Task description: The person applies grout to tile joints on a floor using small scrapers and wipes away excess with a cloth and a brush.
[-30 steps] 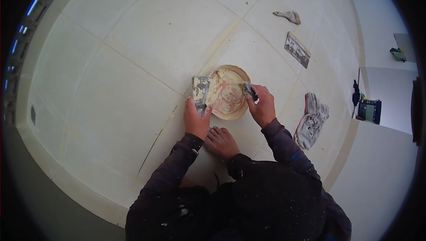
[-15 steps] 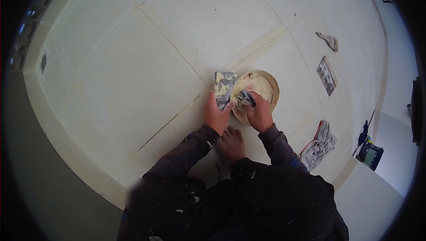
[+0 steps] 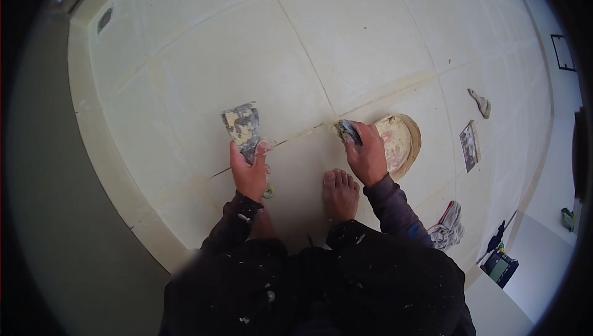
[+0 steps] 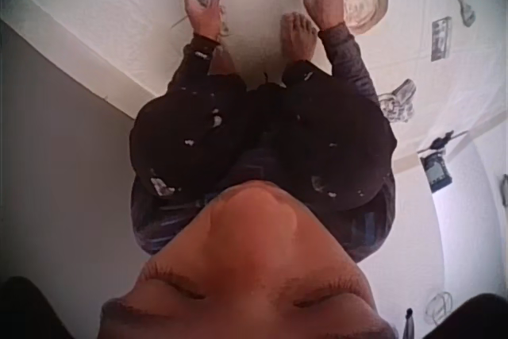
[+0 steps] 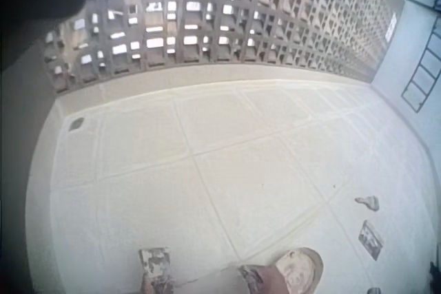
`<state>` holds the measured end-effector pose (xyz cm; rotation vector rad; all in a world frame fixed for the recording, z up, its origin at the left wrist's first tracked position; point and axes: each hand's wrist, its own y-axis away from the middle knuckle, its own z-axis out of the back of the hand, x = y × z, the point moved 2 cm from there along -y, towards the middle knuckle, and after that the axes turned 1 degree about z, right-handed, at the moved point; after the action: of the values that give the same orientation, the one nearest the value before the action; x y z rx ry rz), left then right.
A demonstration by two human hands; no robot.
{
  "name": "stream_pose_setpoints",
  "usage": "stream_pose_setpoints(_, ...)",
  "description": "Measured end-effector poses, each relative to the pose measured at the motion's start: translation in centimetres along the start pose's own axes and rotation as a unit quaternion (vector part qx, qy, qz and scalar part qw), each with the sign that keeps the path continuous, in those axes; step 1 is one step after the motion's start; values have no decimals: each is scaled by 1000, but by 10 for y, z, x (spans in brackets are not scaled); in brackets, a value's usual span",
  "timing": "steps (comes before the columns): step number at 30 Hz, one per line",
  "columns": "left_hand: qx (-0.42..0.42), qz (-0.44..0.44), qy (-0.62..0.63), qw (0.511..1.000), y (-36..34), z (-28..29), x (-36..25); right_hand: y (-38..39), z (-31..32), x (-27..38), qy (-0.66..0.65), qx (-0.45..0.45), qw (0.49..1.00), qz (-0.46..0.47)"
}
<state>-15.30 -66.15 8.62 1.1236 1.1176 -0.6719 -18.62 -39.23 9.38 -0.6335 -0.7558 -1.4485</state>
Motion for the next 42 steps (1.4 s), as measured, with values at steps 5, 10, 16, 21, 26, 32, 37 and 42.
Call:
stream_pose_setpoints(5, -148, -68, 15, 986, -2, 87, -32, -11, -47, 15, 183, -34, 971, 152)
stream_pose_setpoints(10, -204, -66, 16, 977, 4, 132, -32, 7, -94, 39, 210, -19, 959, 190)
stream_pose_setpoints(16, -233, -51, 24, 971, 3, 143, -22, 19, -152, 76, 176, 50, 951, 248)
stream_pose_setpoints(21, -257, -41, 34, 965, -1, 144, -16, 27, -202, 88, 129, 102, 929, 331)
stream_pose_setpoints(26, -283, -40, 30, 958, -6, 155, 5, 5, -223, 85, -17, 244, 942, 229)
stream_pose_setpoints(32, -299, -54, 44, 952, -10, 151, 4, -21, -112, 20, 57, 42, 989, 131)
stream_pose_setpoints(37, -224, -33, 22, 974, -7, 151, -5, -26, -74, -19, 88, -17, 996, 20)
stream_pose_setpoints(42, 41, -64, -154, 985, -14, 89, 21, -11, -67, -52, -310, -47, 935, -165)
